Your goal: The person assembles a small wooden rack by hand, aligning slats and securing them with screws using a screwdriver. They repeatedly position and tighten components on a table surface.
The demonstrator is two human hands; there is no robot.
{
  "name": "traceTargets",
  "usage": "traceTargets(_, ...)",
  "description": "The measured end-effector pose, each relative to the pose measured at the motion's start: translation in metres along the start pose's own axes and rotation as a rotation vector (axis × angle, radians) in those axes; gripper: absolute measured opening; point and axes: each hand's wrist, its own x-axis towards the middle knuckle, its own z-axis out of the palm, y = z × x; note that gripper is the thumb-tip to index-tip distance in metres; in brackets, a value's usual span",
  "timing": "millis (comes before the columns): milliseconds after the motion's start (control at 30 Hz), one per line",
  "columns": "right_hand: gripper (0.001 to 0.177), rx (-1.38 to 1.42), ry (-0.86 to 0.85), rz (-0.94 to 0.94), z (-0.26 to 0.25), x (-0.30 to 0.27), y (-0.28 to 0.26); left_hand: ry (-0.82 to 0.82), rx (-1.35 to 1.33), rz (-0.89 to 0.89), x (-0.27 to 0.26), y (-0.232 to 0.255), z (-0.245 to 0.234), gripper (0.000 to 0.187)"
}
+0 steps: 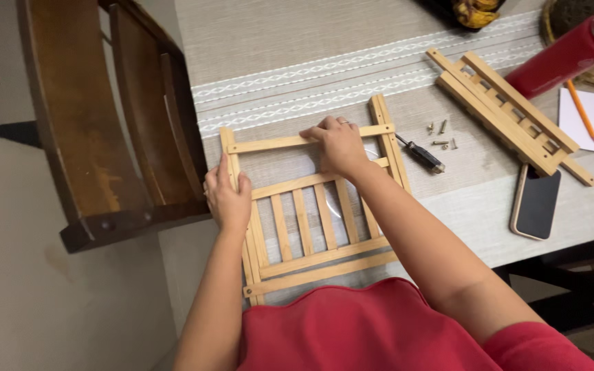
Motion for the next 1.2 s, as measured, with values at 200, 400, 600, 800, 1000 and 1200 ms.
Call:
traceTargets(200, 0.064, 0.031, 0.1, -0.049, 0.006, 0.007, 0.005, 0.025, 0.031, 0.012, 0.0, -0.003, 0.002, 0.062)
traceTargets(400, 0.07, 0.013, 0.099, -0.059, 0.01, 0.014, 0.004, 0.015, 0.063, 0.029, -0.001, -0.005, 0.005, 0.062)
traceTargets(600, 0.071, 0.016, 0.1, -0.071, 0.012, 0.016, 0.004, 0.019, 0.056, 0.03, 0.0, -0.008, 0.007, 0.063)
traceTargets(800, 0.07, -0.003, 0.077, -0.069, 0.008, 0.015, 0.002, -0.025, 0.058, -0.005, 0.001, -0.003, 0.003, 0.064)
traceTargets(1000, 0.073, 0.012, -0.024, -0.002, -0.005, -0.012, 0.0, -0.062, -0.075, -0.033, -0.008, 0.004, -0.01, 0.077)
traceTargets(1200, 0.071, 0.021, 0.061, -0.016, -0.006, -0.034, 0.001, -0.006, -0.103, 0.013, -0.026, 0.007, -0.01, 0.081)
